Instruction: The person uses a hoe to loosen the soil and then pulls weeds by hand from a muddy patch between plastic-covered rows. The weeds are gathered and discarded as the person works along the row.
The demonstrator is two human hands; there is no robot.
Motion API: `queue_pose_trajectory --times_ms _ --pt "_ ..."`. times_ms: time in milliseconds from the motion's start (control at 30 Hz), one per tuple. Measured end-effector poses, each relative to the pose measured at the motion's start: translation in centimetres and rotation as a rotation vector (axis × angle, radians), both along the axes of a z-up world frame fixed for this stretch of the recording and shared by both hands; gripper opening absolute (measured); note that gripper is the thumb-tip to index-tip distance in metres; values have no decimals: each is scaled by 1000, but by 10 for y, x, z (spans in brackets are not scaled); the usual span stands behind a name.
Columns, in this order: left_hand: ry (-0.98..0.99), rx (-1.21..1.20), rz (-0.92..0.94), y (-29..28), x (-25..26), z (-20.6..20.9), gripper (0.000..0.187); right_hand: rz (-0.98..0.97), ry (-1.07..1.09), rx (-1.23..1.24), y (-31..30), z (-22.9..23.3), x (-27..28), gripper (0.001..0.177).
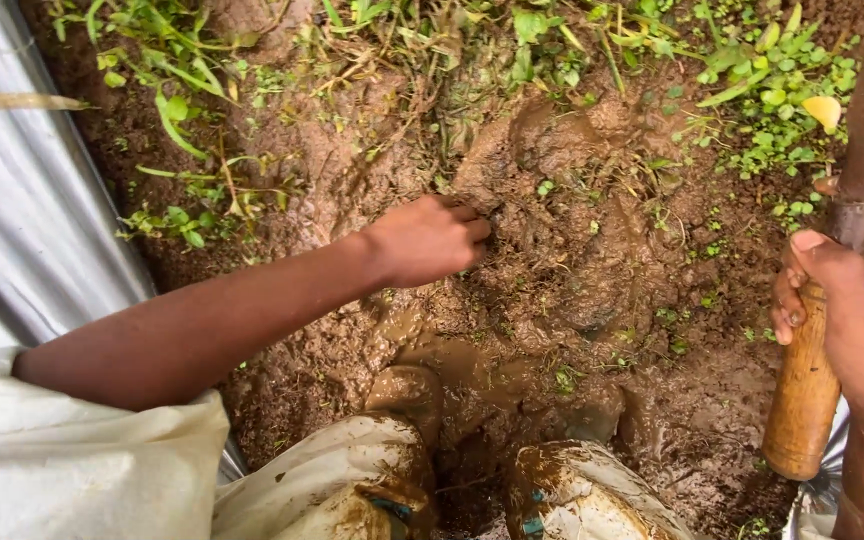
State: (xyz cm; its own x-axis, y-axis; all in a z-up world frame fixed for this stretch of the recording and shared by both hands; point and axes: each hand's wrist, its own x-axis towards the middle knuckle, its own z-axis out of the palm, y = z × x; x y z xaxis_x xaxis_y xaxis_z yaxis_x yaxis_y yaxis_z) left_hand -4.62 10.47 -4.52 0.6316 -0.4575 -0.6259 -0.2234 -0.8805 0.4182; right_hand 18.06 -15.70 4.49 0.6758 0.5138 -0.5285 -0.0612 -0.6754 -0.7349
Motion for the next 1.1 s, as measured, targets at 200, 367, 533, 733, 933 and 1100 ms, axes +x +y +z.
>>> queue_pose_trajectory --times_ms 200,367,533,733,933,1100 --pt "-105 35 -148 6 -1 -8 14 -118 68 73 7 14 -1 31" --pt "-63 34 -79 14 0 0 24 -121 39 98 14 26 0 27" --pt "-433 -214 304 42 13 18 27 -101 -7 160 -1 19 8 30" --pt "-721 224 529 88 24 20 22 -123 -65 -20 -2 34 5 22" --pt "-836 190 619 60 66 41 36 -194 -22 34 -18 36 8 22" --pt "-600 -113 473 -6 109 11 46 -207 -36 -25 -22 42 12 23"
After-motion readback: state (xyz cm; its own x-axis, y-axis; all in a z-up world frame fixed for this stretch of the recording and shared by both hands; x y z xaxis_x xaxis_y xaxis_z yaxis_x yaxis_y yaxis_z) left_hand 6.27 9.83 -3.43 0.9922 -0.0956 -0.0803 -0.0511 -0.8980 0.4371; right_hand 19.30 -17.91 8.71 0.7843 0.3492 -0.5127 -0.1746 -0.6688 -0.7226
